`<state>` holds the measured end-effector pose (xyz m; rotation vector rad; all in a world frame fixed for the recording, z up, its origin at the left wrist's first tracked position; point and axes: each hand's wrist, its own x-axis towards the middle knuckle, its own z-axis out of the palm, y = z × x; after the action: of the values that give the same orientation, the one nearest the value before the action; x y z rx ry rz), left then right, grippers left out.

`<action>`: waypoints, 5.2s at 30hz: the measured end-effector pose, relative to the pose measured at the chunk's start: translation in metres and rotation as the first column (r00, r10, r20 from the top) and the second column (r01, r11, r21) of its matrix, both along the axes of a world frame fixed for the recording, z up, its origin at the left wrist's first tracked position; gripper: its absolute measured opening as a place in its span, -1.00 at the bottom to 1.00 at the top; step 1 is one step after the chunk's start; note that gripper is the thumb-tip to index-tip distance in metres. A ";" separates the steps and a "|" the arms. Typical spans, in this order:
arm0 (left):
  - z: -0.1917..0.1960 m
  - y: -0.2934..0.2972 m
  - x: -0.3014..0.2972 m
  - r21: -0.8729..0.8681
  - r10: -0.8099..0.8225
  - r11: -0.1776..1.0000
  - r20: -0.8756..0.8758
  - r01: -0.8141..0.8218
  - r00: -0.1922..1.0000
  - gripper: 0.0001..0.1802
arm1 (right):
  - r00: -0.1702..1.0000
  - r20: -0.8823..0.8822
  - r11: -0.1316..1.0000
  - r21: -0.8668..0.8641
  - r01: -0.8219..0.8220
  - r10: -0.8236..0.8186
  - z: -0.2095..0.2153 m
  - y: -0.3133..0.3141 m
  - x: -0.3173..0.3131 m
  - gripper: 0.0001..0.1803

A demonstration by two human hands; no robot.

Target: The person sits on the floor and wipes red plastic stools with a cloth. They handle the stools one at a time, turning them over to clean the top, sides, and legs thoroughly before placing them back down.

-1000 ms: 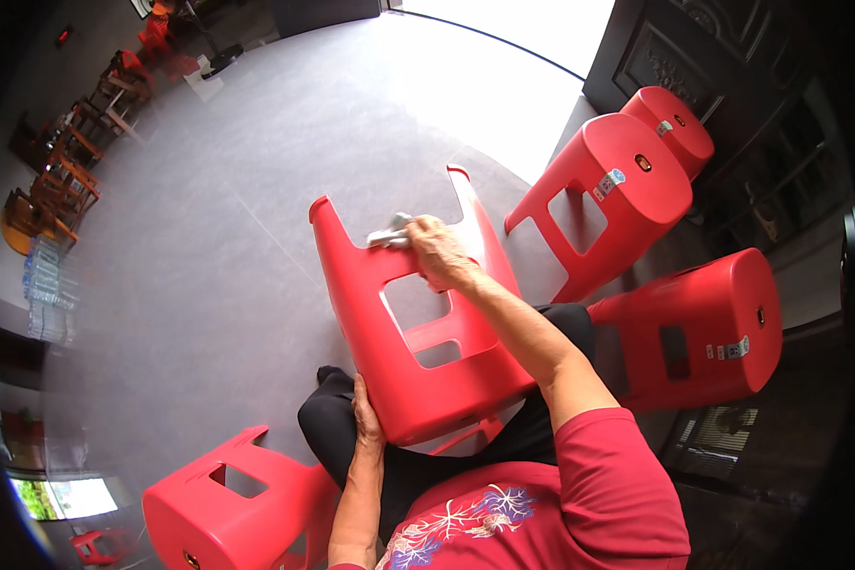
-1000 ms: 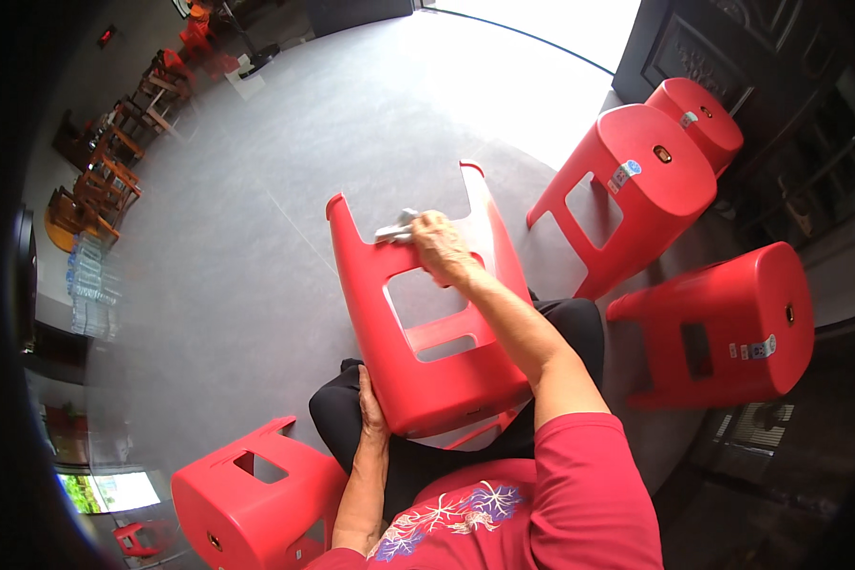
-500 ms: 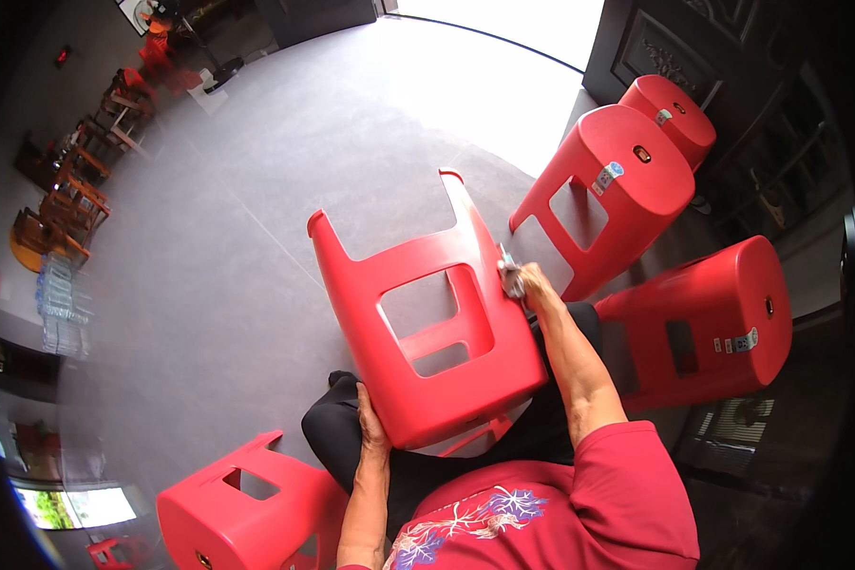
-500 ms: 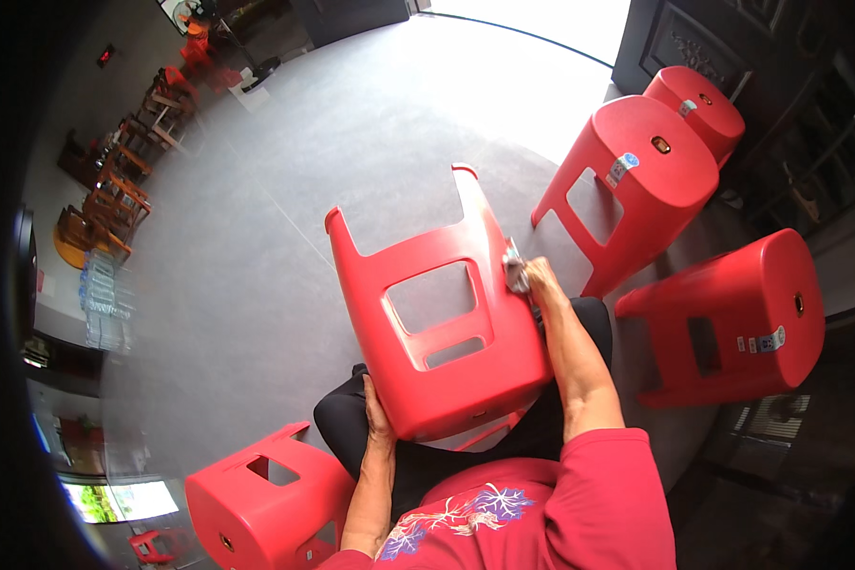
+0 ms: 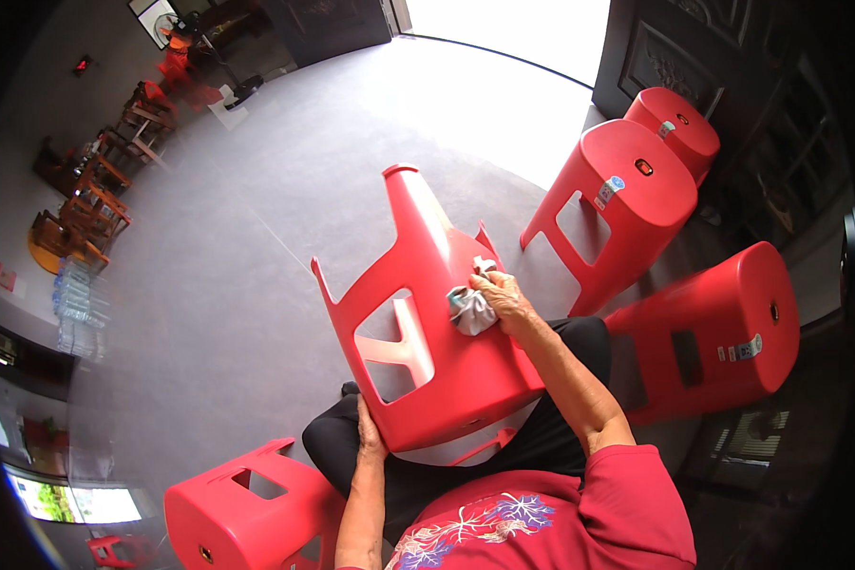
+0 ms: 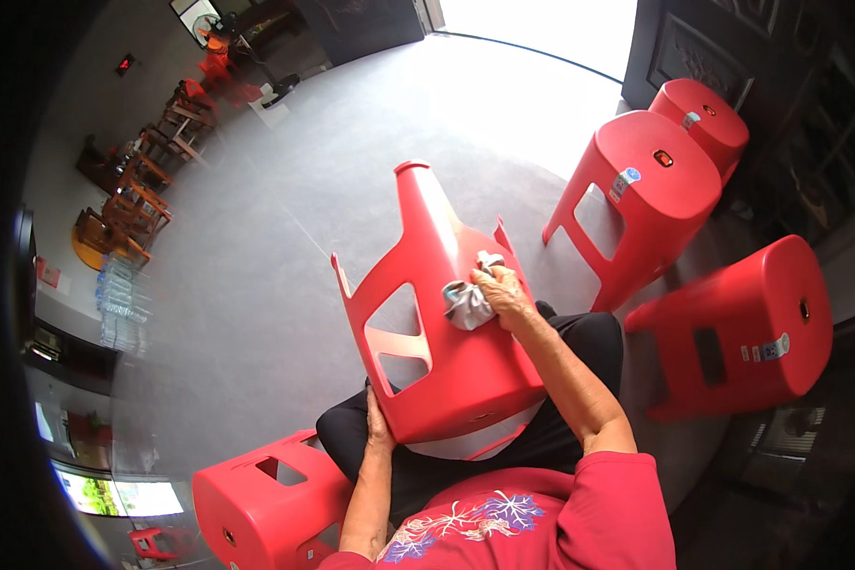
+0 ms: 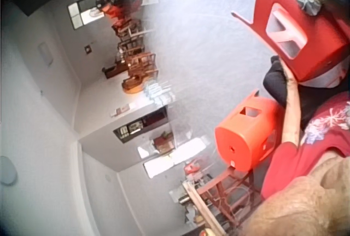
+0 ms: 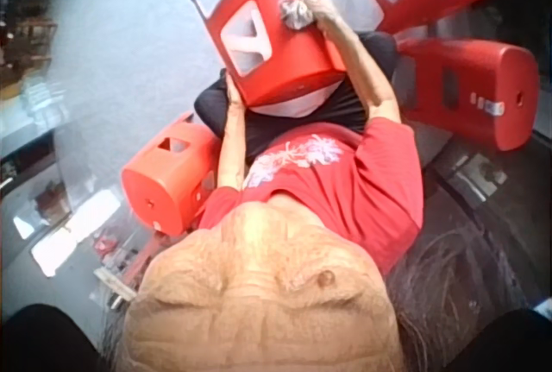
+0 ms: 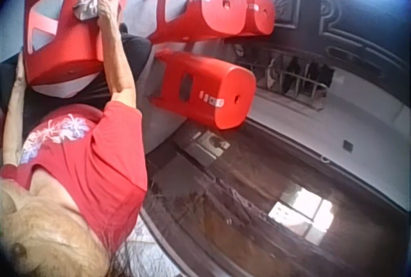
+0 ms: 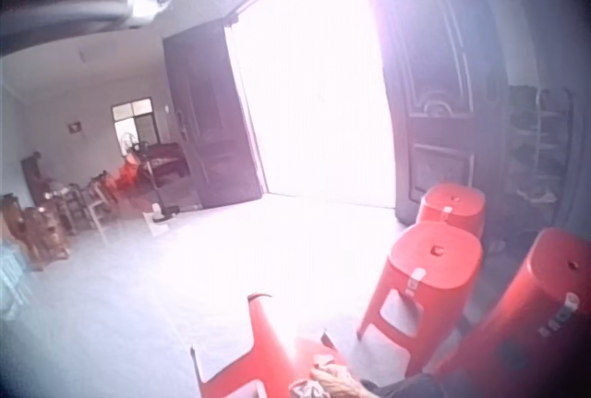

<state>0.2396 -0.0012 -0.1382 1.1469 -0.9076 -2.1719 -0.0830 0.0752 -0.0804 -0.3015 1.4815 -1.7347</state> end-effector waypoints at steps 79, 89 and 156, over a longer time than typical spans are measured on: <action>0.025 0.021 -0.026 -0.259 0.059 0.966 0.129 -0.024 0.990 -0.45 | -0.051 -0.938 0.939 0.339 0.056 0.342 0.023 -0.040 0.198 -0.41; 0.001 0.012 -0.020 0.031 0.202 0.979 -0.083 -0.201 0.976 -0.44 | -0.060 -0.890 0.876 0.455 -0.160 0.452 0.016 0.074 0.142 -0.32; 0.006 -0.002 -0.008 0.088 0.228 0.972 -0.118 -0.218 0.967 -0.43 | 0.929 -0.150 0.940 0.102 -0.324 0.337 -0.079 0.021 0.006 -0.57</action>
<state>0.2319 -0.0032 -0.1323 1.0754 -0.6154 -2.0816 -0.0771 0.0965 -0.1594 -0.6322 1.5100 -1.4065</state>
